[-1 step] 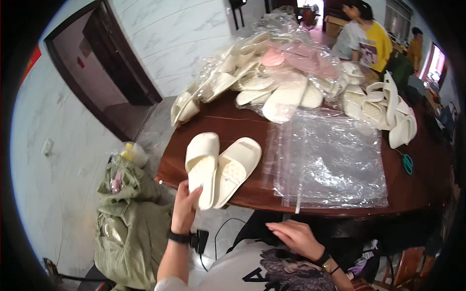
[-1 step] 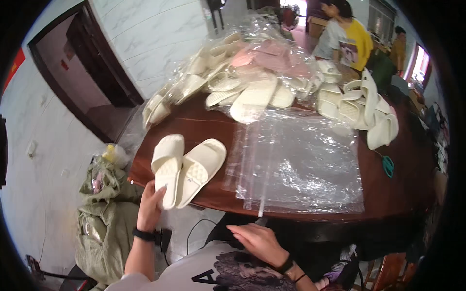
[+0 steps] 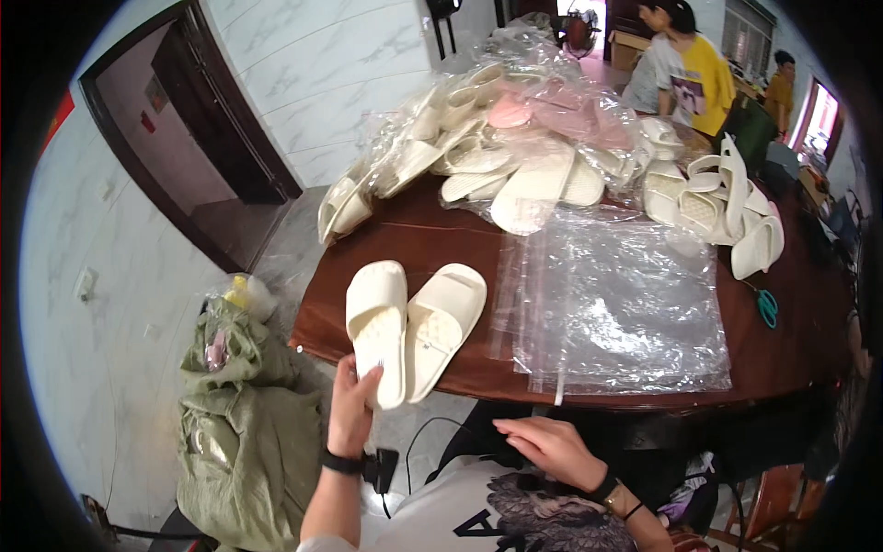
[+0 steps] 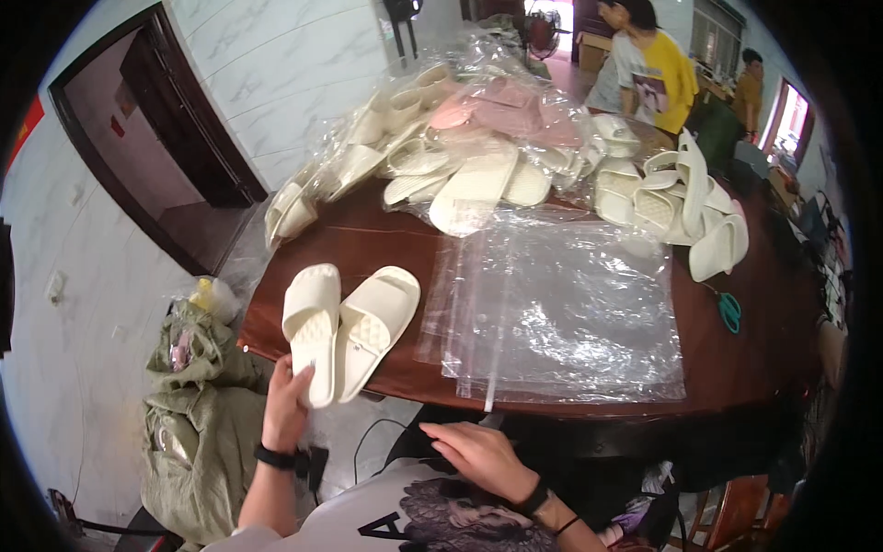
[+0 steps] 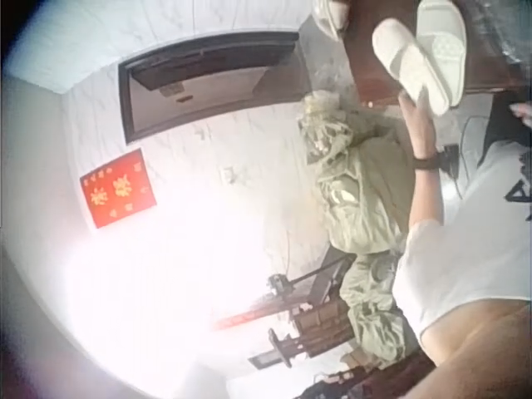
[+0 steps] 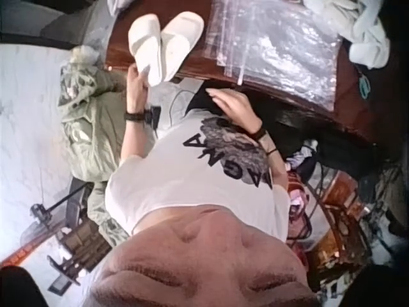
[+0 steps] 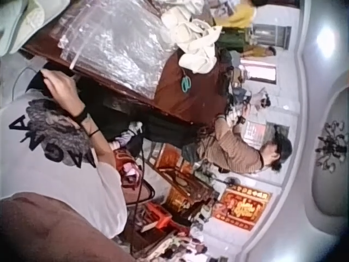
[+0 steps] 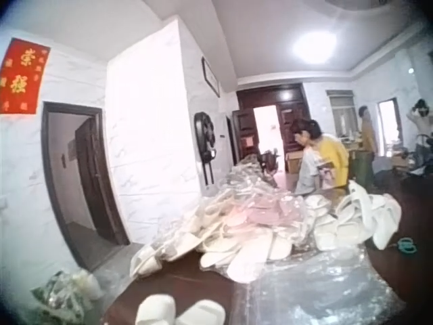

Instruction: Inspecting and placing various sandals and slides into clear plastic bags.

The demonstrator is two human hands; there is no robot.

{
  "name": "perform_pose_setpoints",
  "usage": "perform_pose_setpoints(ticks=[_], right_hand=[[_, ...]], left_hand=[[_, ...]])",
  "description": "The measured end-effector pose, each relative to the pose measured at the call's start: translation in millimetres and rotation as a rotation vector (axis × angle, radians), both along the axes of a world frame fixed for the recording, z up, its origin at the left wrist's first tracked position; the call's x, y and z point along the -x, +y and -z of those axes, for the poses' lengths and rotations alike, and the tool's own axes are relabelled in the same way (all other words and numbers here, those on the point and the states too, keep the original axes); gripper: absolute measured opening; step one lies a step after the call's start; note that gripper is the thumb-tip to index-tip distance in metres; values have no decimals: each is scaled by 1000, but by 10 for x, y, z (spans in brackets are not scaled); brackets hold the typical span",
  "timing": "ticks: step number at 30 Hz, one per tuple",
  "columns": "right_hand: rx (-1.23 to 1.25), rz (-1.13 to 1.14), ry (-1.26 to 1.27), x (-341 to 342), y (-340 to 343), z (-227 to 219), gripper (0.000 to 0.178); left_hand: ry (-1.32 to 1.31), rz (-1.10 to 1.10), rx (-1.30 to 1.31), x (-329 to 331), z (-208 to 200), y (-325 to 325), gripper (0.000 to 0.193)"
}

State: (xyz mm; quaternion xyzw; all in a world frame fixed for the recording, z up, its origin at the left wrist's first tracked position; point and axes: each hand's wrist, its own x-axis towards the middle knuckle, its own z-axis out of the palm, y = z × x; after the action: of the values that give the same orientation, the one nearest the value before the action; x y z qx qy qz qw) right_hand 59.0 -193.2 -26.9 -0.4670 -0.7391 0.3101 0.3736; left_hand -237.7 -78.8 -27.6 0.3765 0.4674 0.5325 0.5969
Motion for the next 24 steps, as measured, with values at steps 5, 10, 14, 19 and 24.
perform_pose_setpoints(ticks=[5, 10, 14, 19, 24], right_hand=[[419, -54, 395, 297, 241, 80, 50], [553, 103, 836, 485, 491, 107, 48], [484, 214, 324, 581, 496, -160, 28], [-399, 311, -149, 772, 786, -163, 17], [-345, 300, -285, 883, 978, -37, 15]], left_hand=[[-192, -13, 105, -308, 190, -555, 36], [-141, 9, 68, -254, 19, -568, 38], [-52, -33, 27, -52, 77, -439, 32], [-193, -78, 101, -126, 144, -346, 36], [-326, -37, 241, -122, 277, -471, 47]])
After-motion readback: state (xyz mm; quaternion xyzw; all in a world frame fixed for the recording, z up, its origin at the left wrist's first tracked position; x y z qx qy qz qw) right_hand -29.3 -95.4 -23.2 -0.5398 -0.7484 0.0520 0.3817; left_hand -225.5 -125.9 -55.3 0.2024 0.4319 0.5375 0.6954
